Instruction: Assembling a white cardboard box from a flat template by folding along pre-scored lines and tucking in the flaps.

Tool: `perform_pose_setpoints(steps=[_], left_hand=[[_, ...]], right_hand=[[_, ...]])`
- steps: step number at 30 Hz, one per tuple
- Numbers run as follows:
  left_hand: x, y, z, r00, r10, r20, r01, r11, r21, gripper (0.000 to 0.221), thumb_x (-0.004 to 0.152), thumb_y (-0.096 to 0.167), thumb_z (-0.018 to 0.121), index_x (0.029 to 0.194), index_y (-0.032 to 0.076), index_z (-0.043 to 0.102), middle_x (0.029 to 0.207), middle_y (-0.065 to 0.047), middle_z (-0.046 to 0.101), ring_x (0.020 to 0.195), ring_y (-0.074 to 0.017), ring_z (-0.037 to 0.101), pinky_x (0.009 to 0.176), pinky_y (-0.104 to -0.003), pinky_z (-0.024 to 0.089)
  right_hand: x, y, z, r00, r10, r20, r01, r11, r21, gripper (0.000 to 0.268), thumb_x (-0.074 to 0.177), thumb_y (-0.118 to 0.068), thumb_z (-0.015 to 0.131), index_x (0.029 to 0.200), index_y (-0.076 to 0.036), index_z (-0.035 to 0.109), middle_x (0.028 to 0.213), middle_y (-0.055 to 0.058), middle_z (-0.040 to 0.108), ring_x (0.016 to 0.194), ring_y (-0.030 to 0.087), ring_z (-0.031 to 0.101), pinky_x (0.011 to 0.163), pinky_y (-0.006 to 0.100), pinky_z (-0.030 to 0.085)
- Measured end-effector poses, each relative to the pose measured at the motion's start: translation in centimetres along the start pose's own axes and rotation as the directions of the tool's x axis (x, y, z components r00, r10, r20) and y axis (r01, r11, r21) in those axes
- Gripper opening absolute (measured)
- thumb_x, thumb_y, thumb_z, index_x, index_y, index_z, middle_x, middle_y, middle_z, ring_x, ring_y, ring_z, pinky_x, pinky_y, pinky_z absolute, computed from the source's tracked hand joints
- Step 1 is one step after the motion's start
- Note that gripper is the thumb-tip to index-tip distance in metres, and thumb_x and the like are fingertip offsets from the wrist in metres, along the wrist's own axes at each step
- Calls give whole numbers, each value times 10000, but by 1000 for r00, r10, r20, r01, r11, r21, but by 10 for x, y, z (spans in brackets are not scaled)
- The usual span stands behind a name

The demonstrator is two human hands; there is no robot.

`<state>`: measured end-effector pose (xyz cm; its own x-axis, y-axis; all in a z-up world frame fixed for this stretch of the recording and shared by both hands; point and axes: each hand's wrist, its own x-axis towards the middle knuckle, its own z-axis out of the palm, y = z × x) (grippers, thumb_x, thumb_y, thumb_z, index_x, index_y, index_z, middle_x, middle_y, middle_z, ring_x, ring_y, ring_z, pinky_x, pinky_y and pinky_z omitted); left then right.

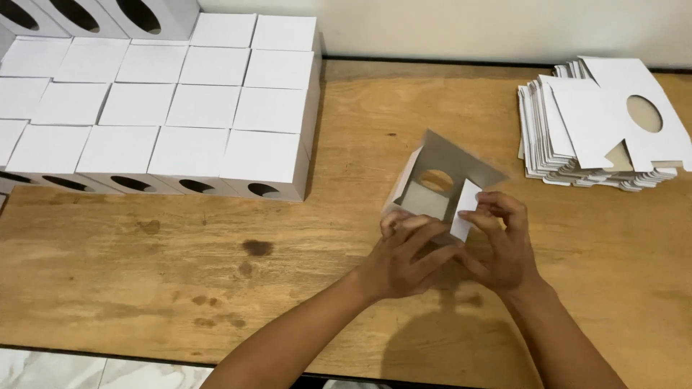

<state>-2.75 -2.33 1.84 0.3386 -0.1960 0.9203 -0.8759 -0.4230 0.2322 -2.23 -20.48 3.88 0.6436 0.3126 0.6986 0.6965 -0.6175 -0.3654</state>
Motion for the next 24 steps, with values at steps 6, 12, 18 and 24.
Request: perform_pose_setpoints(steps=[6,12,18,24], left_hand=[[15,9,5,987,76,-144,-81,996,-28,257,941,129,427,1128,181,596,1005,-76,622,932,-250,575,890,-398,353],[-33,-33,1,982,30,-184,-13,996,93,21,799,184,607,810,174,592,912,-76,612,864,-303,509,789,-480,356],[-13,-48,-17,912,-390,-125,370,915,-160,277,904,285,528,1049,144,338,991,-68,366,920,-242,342,886,-412,220],[2,-45,-28,786,-560,261,618,721,-314,420,1007,273,306,1344,24,336,1315,-169,436,1269,-320,406,1079,-521,117]], right_hand=[[-8,12,0,997,63,55,-64,998,7,433,781,-103,714,1192,-150,588,1234,171,471,1088,362,571,872,451,524],[4,1,-2,994,106,6,-105,994,-29,266,896,-44,604,1124,-179,580,1256,157,456,1130,383,573,839,459,535],[0,4,-2,993,110,-52,-116,983,-141,261,891,-49,628,1112,-183,598,1216,133,435,1036,326,572,841,424,510],[2,4,3,991,123,-58,-128,988,-86,393,828,-244,723,1182,-129,594,1112,134,441,825,264,557,754,395,531]])
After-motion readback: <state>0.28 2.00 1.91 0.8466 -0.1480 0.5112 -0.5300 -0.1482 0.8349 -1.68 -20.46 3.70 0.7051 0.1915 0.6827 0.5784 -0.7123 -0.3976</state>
